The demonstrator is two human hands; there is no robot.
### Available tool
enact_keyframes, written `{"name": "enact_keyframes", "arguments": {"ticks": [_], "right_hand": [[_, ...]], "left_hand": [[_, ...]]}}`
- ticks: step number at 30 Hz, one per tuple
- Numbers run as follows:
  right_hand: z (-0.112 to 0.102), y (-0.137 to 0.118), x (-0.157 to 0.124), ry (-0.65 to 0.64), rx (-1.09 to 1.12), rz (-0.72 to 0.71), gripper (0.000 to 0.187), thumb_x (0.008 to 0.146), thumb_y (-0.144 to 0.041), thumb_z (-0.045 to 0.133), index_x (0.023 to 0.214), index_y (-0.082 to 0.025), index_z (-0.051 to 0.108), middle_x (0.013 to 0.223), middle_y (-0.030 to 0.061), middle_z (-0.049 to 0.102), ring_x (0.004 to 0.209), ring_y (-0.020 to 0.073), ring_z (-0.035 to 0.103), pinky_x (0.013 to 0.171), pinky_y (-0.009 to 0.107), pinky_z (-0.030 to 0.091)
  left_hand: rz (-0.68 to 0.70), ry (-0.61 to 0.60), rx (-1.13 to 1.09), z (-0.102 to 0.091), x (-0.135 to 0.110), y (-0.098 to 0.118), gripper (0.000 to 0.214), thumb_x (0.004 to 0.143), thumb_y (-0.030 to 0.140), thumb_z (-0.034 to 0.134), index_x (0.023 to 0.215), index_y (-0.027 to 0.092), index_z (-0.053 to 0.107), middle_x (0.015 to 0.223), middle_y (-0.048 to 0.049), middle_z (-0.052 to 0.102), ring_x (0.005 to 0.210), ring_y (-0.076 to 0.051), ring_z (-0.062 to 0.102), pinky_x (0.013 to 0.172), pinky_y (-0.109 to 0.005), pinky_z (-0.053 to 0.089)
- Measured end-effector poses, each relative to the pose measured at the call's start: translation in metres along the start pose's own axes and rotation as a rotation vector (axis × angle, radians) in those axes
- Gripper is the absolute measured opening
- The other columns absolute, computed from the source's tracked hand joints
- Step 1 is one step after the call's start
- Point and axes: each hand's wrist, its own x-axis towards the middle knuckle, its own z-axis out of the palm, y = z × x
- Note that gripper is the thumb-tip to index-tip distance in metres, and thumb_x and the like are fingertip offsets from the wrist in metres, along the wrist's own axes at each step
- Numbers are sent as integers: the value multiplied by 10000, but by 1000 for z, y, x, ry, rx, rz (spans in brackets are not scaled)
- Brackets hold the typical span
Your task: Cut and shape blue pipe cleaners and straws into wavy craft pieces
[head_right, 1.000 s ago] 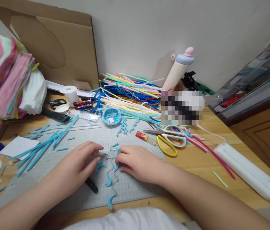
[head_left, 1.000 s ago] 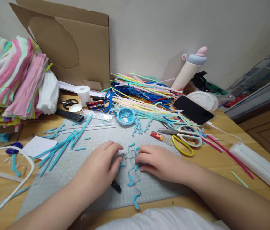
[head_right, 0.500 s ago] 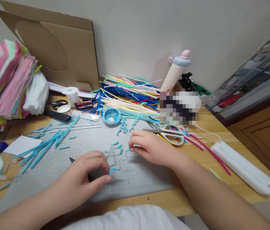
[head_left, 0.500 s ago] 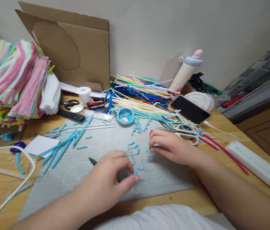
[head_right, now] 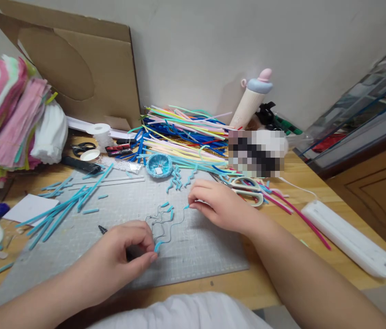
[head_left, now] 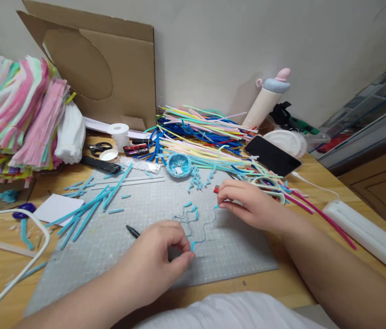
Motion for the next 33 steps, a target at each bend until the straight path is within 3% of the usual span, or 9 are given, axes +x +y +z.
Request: {"name": "enact_keyframes", "arguments": {"ticks": [6,16,20,23,33], "right_hand": [[-3,3,0,-11,9,7,91,879,-178,456,821,-181,526,857,52,541,830,163,495,736,296,393],[22,-7,6,-253,161,-18,58,843,-147,520,826,-176,568,839,18,575,788,121,526,698,236,404],[29,-5,7,-247,115,-24,52,841,-187,539,834,-182,591,840,25,584,793,133,531,696,248,407],[29,-3,7,-224,99,-22,65,844,-162,524,835,-178,587,839,26,587,789,131,534,697,251,407],[40,-1,12,-128,85,26,37,843,-196,542,856,-180,573,848,23,579,801,140,527,710,266,412]], "left_hand": [[18,-23,36,2,-2,0,120,747,184,570,628,180,555,673,15,566,689,-127,519,633,-252,363],[46,0,175,-6,1,-4,121,774,290,604,690,203,602,740,8,607,773,-157,546,699,-279,368],[-10,72,399,-15,2,-12,39,762,246,599,777,211,592,816,-15,604,805,-195,542,693,-306,373],[-46,105,492,-18,2,-17,96,767,222,575,862,210,567,882,-31,599,832,-217,542,712,-332,380],[2,133,427,-9,1,-17,114,829,190,473,922,218,533,925,-32,580,876,-216,533,748,-339,393]]}}
